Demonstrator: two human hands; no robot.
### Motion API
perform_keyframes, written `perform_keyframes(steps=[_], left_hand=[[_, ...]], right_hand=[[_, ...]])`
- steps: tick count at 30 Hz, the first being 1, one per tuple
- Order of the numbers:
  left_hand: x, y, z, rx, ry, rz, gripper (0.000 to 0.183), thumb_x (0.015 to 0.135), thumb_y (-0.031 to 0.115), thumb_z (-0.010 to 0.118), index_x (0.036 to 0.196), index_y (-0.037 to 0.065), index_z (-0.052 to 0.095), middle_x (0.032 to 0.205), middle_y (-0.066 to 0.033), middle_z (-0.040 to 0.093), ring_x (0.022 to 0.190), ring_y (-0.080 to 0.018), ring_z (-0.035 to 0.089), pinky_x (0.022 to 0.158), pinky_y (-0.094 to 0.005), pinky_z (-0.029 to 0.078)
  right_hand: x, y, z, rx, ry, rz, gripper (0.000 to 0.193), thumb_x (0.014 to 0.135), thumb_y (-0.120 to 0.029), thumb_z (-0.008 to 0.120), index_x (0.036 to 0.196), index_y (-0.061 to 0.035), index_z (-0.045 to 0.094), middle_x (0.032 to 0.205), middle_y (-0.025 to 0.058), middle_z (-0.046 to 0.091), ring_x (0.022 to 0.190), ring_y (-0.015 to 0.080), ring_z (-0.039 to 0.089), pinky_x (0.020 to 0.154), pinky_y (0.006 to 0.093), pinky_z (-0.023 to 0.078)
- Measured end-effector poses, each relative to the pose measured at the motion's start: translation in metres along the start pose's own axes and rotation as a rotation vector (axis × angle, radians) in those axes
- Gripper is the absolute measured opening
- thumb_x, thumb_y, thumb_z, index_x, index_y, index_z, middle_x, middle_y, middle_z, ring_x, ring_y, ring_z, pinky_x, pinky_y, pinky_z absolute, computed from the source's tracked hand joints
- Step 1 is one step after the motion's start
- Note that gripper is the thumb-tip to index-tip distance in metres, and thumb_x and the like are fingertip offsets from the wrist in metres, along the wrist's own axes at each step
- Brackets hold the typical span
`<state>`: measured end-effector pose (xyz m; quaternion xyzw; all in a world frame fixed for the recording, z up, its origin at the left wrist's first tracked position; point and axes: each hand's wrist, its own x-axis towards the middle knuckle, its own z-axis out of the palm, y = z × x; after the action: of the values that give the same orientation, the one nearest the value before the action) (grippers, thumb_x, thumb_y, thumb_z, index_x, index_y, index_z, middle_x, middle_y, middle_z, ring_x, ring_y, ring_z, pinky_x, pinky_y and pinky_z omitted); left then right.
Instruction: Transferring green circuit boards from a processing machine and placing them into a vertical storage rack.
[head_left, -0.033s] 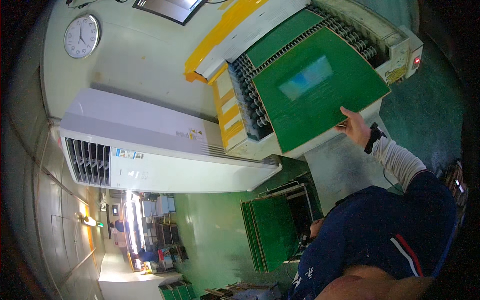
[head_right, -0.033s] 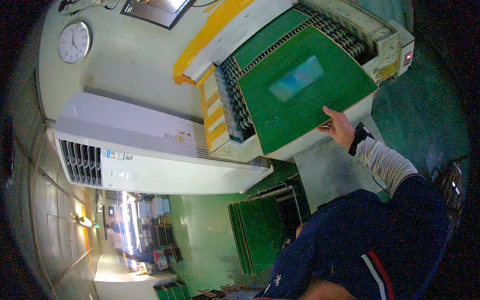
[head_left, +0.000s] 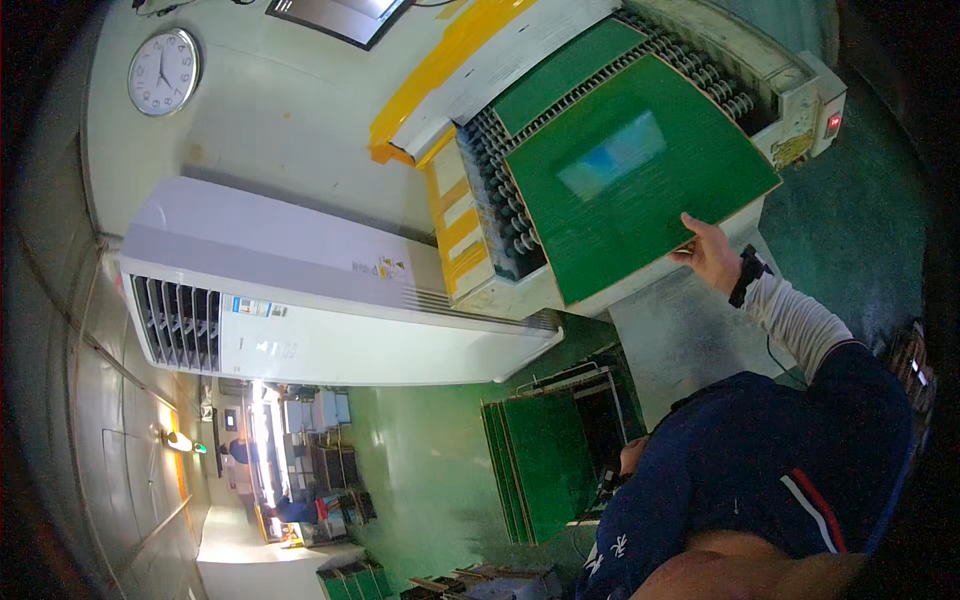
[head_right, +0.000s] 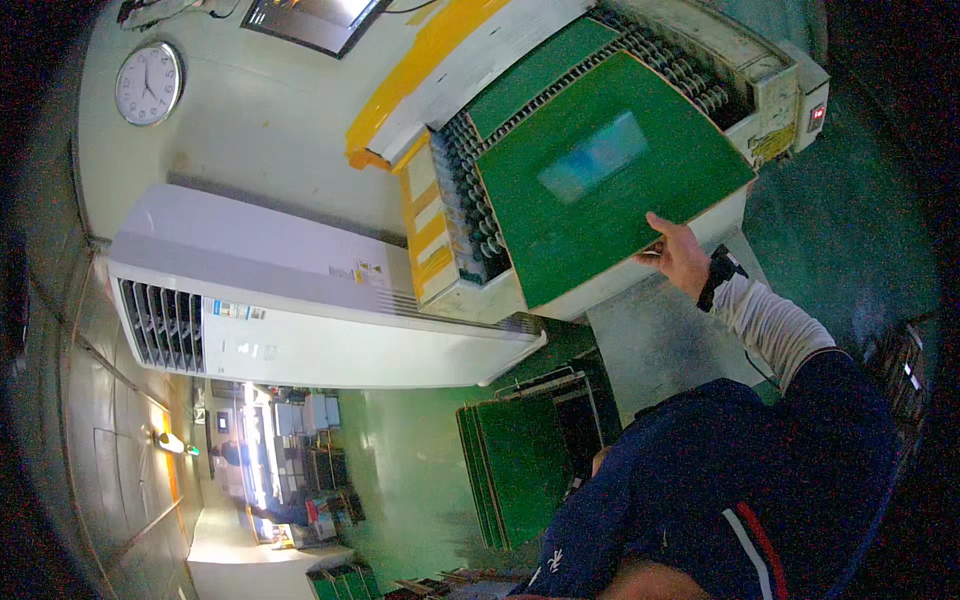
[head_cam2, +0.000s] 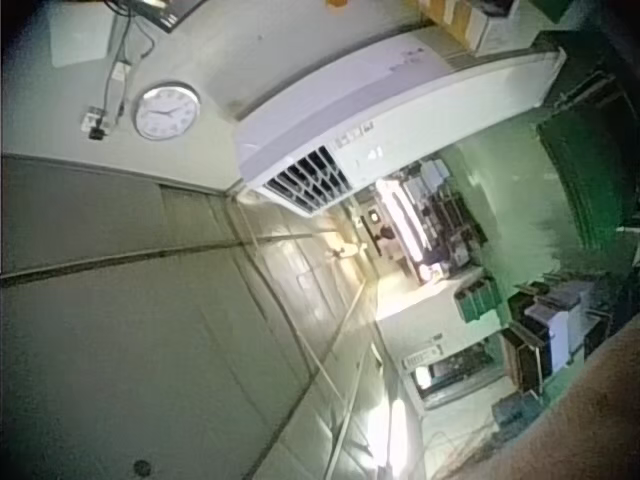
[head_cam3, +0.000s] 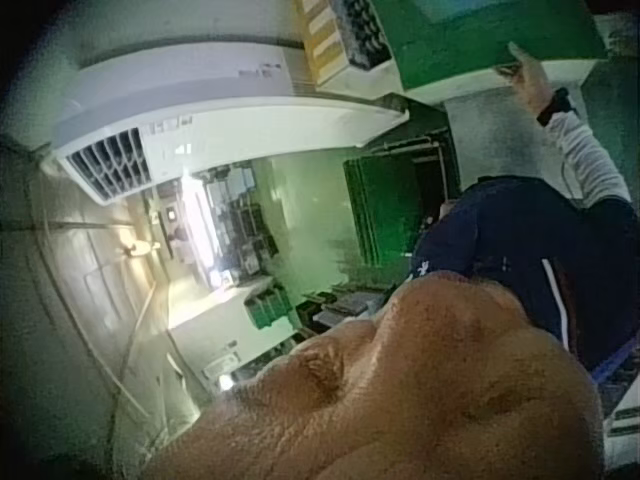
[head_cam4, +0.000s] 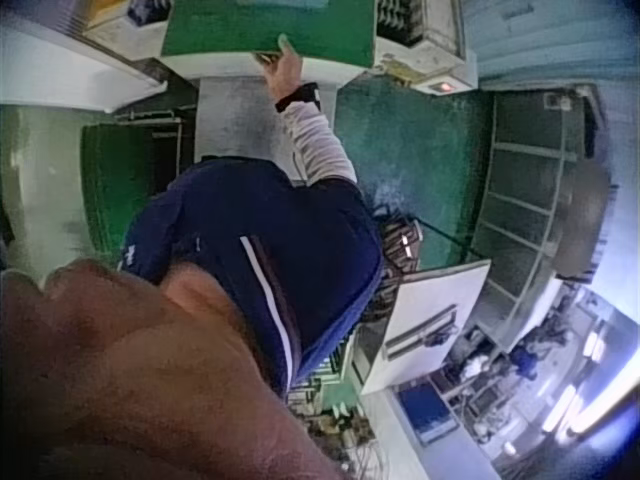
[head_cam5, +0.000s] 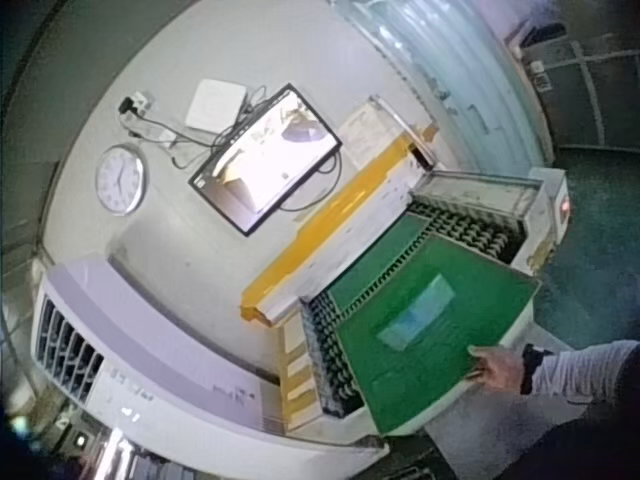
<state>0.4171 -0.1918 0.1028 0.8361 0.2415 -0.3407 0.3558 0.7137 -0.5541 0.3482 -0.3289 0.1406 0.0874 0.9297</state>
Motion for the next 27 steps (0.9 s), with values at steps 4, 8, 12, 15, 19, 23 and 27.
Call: perform_keyframes(steps=[4,8,12,15,19,23,27], left_hand=[[0.012,-0.017,0.008,-0.016,-0.029,0.009,0.038,0.091,0.034,0.055,0.117,0.009,0.065,0.119,-0.009,0.063,0.108,-0.0235,0.059,0.092,-0.0355,0.046],[0.021,-0.033,0.014,0.16,-0.091,0.14,0.039,0.091,0.035,0.052,0.121,0.012,0.063,0.127,-0.0083,0.058,0.115,-0.0246,0.055,0.096,-0.0364,0.044],[0.017,-0.029,0.009,0.18,-0.099,0.13,0.04,0.091,0.035,0.052,0.123,0.013,0.062,0.13,-0.0082,0.057,0.118,-0.0249,0.054,0.097,-0.0366,0.044],[0.0,-0.005,0.006,-0.042,-0.044,-0.03,0.039,0.09,0.034,0.056,0.119,0.009,0.064,0.12,-0.0091,0.063,0.108,-0.0229,0.059,0.092,-0.0349,0.046],[-0.007,0.0,0.008,-0.241,0.015,-0.124,0.04,0.087,0.032,0.062,0.114,0.003,0.066,0.106,-0.0091,0.068,0.094,-0.0185,0.063,0.084,-0.0326,0.049],[0.003,-0.021,0.014,-0.123,0.019,0.029,0.038,0.086,0.034,0.062,0.109,0.004,0.068,0.105,-0.0113,0.069,0.094,-0.0223,0.065,0.083,-0.0348,0.05],[0.01,-0.026,0.021,0.337,-0.067,0.237,0.036,0.085,0.035,0.06,0.111,0.01,0.066,0.106,-0.0107,0.068,0.096,-0.0293,0.065,0.083,-0.0397,0.05]], right_hand=[[-0.001,-0.003,0.003,0.003,0.061,-0.013,0.028,0.097,-0.033,0.054,0.104,-0.0062,0.058,0.095,0.0073,0.064,0.084,0.02,0.062,0.074,0.0369,0.052],[0.0,-0.006,0.003,0.003,0.006,-0.024,0.028,0.096,-0.034,0.054,0.106,-0.0076,0.057,0.096,0.0063,0.064,0.086,0.0198,0.062,0.074,0.0363,0.052],[0.004,-0.005,0.002,0.007,0.024,-0.03,0.025,0.096,-0.033,0.053,0.104,-0.009,0.058,0.096,0.0054,0.066,0.083,0.0199,0.062,0.074,0.0387,0.051],[0.004,-0.007,-0.004,0.009,0.038,-0.04,0.025,0.096,-0.033,0.053,0.104,-0.0098,0.059,0.095,0.0047,0.066,0.083,0.019,0.062,0.074,0.038,0.051],[0.006,-0.009,-0.008,-0.009,-0.001,-0.041,0.026,0.095,-0.034,0.054,0.104,-0.0107,0.059,0.097,0.0044,0.066,0.085,0.0186,0.062,0.076,0.038,0.052],[0.012,-0.012,-0.009,-0.003,0.051,-0.015,0.026,0.094,-0.036,0.056,0.104,-0.0114,0.059,0.098,0.0043,0.066,0.086,0.0184,0.062,0.077,0.0378,0.052],[0.021,-0.008,-0.016,0.003,0.023,-0.043,0.028,0.093,-0.038,0.058,0.101,-0.011,0.059,0.092,0.0039,0.065,0.085,0.0186,0.062,0.077,0.0372,0.052]])
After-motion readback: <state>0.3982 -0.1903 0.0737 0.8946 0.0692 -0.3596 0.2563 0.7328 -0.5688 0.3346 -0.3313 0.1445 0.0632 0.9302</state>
